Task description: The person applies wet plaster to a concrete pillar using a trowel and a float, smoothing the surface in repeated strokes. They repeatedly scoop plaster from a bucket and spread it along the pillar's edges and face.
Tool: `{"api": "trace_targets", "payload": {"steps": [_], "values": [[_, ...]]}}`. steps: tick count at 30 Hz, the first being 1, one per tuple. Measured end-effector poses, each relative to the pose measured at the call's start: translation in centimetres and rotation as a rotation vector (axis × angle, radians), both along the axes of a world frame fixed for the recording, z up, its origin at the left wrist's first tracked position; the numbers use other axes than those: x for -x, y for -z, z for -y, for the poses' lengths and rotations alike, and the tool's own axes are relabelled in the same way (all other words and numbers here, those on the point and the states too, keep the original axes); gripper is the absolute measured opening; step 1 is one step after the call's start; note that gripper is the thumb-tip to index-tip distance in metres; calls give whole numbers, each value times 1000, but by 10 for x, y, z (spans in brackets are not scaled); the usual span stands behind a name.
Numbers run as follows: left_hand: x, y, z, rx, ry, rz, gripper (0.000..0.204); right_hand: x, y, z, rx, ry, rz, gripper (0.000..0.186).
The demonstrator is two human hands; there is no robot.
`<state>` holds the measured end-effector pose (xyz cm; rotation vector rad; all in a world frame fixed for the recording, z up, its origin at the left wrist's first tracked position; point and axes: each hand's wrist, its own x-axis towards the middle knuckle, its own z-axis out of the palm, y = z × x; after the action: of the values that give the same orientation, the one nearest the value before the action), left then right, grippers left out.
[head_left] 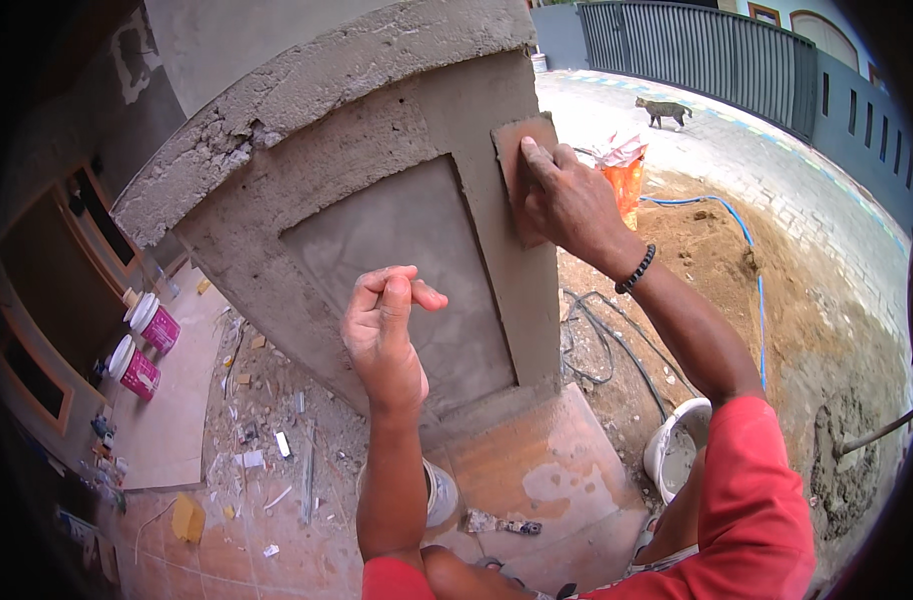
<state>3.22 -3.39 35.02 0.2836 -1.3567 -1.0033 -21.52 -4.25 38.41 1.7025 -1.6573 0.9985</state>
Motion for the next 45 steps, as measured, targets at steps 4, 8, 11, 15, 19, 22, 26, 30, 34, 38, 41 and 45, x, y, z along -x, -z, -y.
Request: {"api": "trace_targets", "payload": {"steps": [4,8,11,15,19,22,26,30,34,38,41,45], "values": [[-8,-4,-3,56,-84,-12,16,-4,104,-24,-434,-95,-27,62],[-13,-41,-11,253,-314,-37,17,10,55,-44,-170,-165,51,59],[-6,-79,-11,411,-508,-62,19,13,-12,-20,35,-74,-6,59],[10,-134,4,685,-758,15,24,1,-78,-2,26,36,-46,55],[24,-173,21,899,-1059,215,28,-7,-32,2,66,-81,-55,49],[38,-200,40,1005,-1209,315,32,-20,69,0,-27,-186,-36,56],[48,-221,92,1045,-1388,424,47,14,192,-45,-679,-315,-35,53],[59,-238,112,1140,-1555,509,60,54,145,-73,-539,-679,282,53],[51,-238,107,1140,-1409,466,63,100,69,-41,-94,-947,593,54],[59,-237,100,1139,-1420,514,60,123,5,7,97,-1014,576,53],[56,-234,100,1119,-1430,551,57,122,-26,33,48,-1048,552,51],[56,-232,100,1098,-1409,536,55,120,-54,54,65,-1119,472,49]]}}
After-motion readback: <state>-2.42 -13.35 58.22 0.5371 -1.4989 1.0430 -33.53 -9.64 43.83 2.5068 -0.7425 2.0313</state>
